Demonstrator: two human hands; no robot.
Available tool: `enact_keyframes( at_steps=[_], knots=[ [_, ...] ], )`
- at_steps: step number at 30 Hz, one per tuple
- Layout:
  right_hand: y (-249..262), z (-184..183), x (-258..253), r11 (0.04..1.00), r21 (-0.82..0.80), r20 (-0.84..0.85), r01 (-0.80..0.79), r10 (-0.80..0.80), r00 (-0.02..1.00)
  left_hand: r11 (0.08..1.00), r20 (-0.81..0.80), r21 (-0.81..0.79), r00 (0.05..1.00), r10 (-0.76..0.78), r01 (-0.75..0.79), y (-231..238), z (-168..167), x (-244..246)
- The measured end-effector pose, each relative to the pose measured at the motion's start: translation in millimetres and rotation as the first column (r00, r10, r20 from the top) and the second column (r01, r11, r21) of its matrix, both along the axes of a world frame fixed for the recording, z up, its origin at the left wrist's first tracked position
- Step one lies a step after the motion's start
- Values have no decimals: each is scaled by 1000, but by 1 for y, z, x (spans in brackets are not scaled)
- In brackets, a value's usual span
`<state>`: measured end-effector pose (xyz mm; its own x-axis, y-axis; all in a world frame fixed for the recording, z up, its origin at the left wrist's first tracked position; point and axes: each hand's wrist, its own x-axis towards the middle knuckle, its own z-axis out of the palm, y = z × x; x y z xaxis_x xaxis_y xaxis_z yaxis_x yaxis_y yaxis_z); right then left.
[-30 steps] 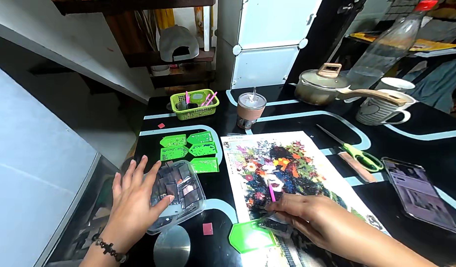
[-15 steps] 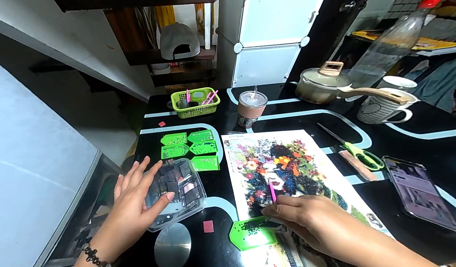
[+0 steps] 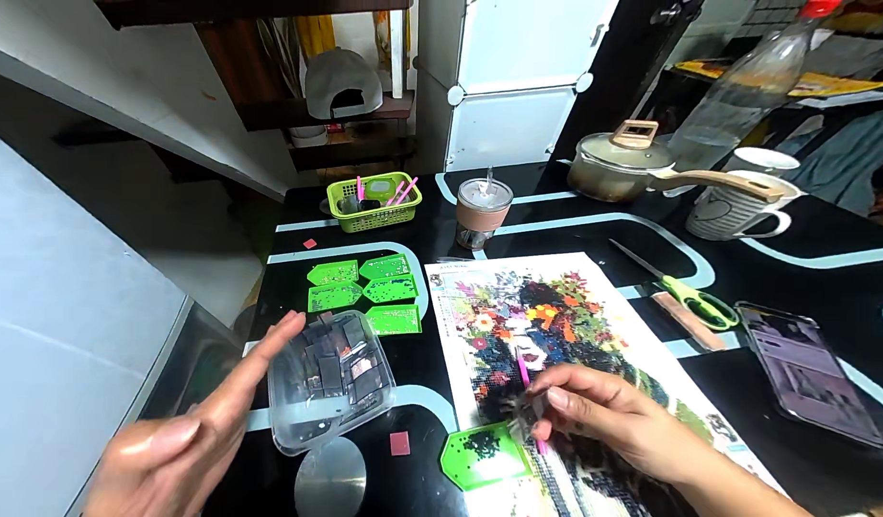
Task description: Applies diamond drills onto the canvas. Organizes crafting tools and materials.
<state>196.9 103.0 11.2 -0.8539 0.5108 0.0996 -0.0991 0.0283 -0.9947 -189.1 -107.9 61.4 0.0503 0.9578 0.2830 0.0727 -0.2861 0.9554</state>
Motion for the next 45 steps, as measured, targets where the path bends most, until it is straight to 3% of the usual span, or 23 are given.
enact_keyframes(
  at_steps=[2,7,11,16,20,24,27,30,33,39,42,45],
  knots=[
    [-1,2,-10,1000,-17,-26,-15,15,1000,1000,-37,11,999,-21,22,6,4,11],
    [-9,19,-45,997,71,-64,30,-25,998,974,-223,19,949,224,-225,20,8,57],
    [-31,34,-90,972,212,-109,103,-81,991,973,-328,54,916,231,-226,30,16,75],
    [-40,46,-126,942,318,-163,107,-57,985,879,-473,264,741,477,-397,34,17,62],
    [-28,43,-104,889,443,-88,113,-83,993,834,-706,237,501,501,-499,20,9,27],
    [-2,23,-54,766,623,-5,159,-200,980,851,-879,88,360,311,-518,13,-6,9],
    [5,7,-23,571,821,163,-8,-221,962,842,-918,147,246,311,-518,14,-16,10],
    [-3,-4,-5,499,844,343,-197,-219,913,821,-902,252,183,391,-512,17,-24,7],
    [-8,-13,-1,502,832,390,-236,-228,892,803,-888,301,156,433,-514,19,-28,3],
    [-10,-20,-4,525,843,289,-119,-254,923,755,-847,366,140,512,-544,18,-28,0],
    [-4,-15,0,506,862,212,19,-395,894,727,-815,333,205,542,-600,13,-12,11],
    [-2,-10,2,482,875,201,42,-441,875,774,-801,194,359,480,-603,4,14,32]
  ],
)
